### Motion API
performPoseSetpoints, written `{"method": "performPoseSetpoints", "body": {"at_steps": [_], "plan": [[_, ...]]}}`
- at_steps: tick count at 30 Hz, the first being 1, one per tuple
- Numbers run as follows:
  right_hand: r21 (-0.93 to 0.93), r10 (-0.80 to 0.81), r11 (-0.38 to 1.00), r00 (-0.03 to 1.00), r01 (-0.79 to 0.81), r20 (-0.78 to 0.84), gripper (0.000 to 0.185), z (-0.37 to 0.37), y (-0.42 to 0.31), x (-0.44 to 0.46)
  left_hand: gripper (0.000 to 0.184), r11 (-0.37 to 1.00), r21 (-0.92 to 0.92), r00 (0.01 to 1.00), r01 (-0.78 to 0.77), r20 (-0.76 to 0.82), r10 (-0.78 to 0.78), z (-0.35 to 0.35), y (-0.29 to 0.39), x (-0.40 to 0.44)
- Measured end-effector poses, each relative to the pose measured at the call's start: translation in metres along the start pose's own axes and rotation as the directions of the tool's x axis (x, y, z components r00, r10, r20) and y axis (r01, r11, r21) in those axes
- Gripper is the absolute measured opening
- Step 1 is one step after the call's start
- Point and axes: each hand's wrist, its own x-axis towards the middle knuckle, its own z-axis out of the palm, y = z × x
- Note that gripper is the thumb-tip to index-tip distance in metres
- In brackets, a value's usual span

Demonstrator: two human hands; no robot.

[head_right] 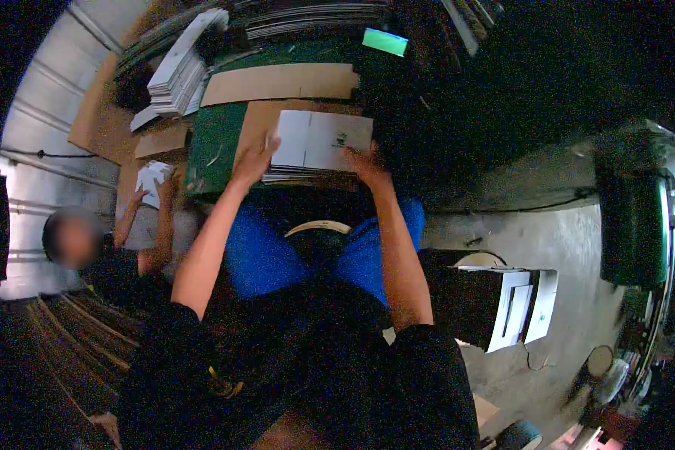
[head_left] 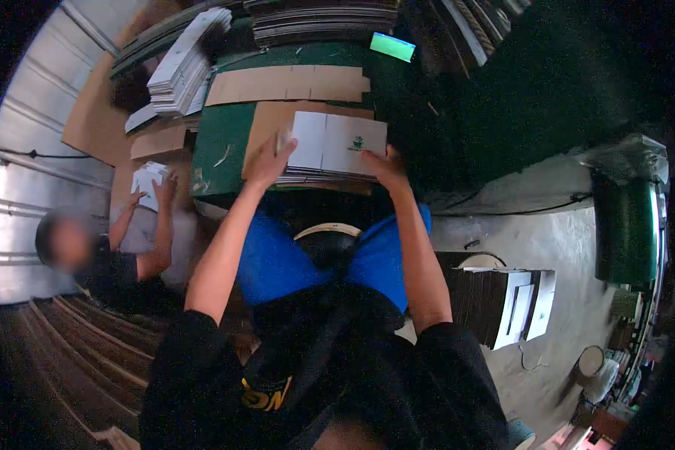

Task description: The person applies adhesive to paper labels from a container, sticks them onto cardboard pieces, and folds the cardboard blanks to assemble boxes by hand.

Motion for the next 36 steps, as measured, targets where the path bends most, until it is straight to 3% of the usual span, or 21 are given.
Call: {"method": "performPoseSetpoints", "body": {"at_steps": [1, 4, 6, 8, 10, 12, 13, 15, 16, 18, 20, 23, 25, 26, 28, 30, 32, 36], "plan": [[-0.004, -0.009, 1.000, 1.000, 0.009, 0.013, 0.042, 0.001, 0.007, 0.006, 0.084, 0.966, -0.258, 0.998, -0.019, 0.055, 0.034, -0.001, 0.003, -0.010], [-0.039, -0.005, 0.999, 0.998, 0.008, 0.056, 0.050, 0.001, 0.003, 0.010, 0.091, 0.972, -0.234, 0.997, 0.021, -0.068, -0.038, 0.005, 0.017, -0.014], [-0.248, 0.140, 0.958, 0.989, -0.145, -0.039, 0.061, 0.001, -0.036, -0.007, 0.090, 0.971, -0.223, 0.993, 0.091, -0.052, -0.105, 0.007, 0.001, 0.000], [-0.268, 0.117, 0.955, 0.992, -0.125, -0.049, 0.065, 0.006, -0.021, -0.001, 0.083, 0.930, -0.360, 0.994, 0.067, 0.107, -0.030, 0.000, -0.004, 0.007], [-0.284, 0.095, 0.953, 0.994, -0.106, -0.055, 0.069, 0.006, -0.020, 0.000, 0.077, 0.879, -0.468, 0.992, 0.094, 0.115, -0.045, -0.001, -0.008, 0.006], [-0.095, 0.181, 0.980, 0.982, -0.175, 0.060, 0.072, 0.001, -0.048, -0.016, 0.070, 0.813, -0.570, 0.991, 0.121, 0.121, -0.062, -0.006, -0.005, 0.000], [-0.097, 0.173, 0.981, 0.982, -0.166, 0.070, 0.072, -0.001, -0.054, -0.019, 0.064, 0.734, -0.658, 0.978, 0.170, 0.206, -0.042, -0.009, -0.001, -0.006], [0.036, 0.371, 0.921, 0.902, -0.388, 0.221, 0.074, -0.005, -0.062, -0.021, 0.053, 0.587, -0.778, 0.954, 0.223, 0.298, 0.033, -0.005, -0.011, 0.002], [0.032, 0.362, 0.925, 0.903, -0.379, 0.232, 0.074, -0.006, -0.061, -0.024, 0.053, 0.584, -0.783, 0.958, 0.215, 0.285, 0.028, -0.004, -0.016, 0.002], [0.297, 0.191, 0.917, 0.946, -0.266, 0.261, 0.051, -0.010, -0.058, -0.031, 0.050, 0.584, -0.777, 0.948, 0.237, 0.317, 0.037, -0.003, -0.020, -0.003], [0.260, 0.179, 0.933, 0.950, -0.247, 0.257, 0.051, -0.013, -0.061, -0.029, 0.053, 0.501, -0.832, 0.942, 0.236, 0.323, 0.092, -0.012, -0.010, -0.016], [0.191, 0.163, 0.957, 0.950, -0.218, 0.265, 0.059, -0.018, -0.060, -0.020, 0.055, 0.594, -0.786, 0.944, 0.171, 0.303, 0.129, -0.024, 0.000, -0.025], [0.153, 0.137, 0.971, 0.949, -0.186, 0.285, 0.067, -0.024, -0.067, -0.013, 0.082, 0.589, -0.807, 0.959, -0.046, 0.128, 0.251, -0.030, 0.003, -0.023], [0.123, 0.123, 0.978, 0.943, -0.168, 0.310, 0.071, -0.025, -0.075, -0.010, 0.082, 0.579, -0.813, 0.959, -0.051, 0.123, 0.256, -0.033, 0.006, -0.020], [0.091, 0.121, 0.983, 0.934, -0.160, 0.335, 0.074, -0.020, -0.076, -0.008, 0.108, 0.672, -0.732, 0.975, -0.111, 0.050, 0.215, -0.043, 0.009, -0.022], [-0.024, -0.263, 0.961, 0.937, 0.276, 0.230, 0.078, -0.012, -0.063, 0.004, 0.119, 0.697, -0.696, 0.949, -0.172, 0.073, 0.307, -0.047, 0.002, -0.007], [-0.092, -0.271, 0.952, 0.945, 0.291, 0.183, 0.078, 0.002, -0.033, 0.017, 0.117, 0.771, -0.445, 0.889, -0.456, -0.181, 0.421, -0.028, -0.019, 0.009], [-0.178, -0.208, 0.958, 0.971, 0.226, 0.115, 0.077, 0.023, -0.019, 0.007, 0.125, 0.876, -0.351, 0.942, -0.331, -0.174, 0.286, -0.012, -0.027, 0.001]]}}
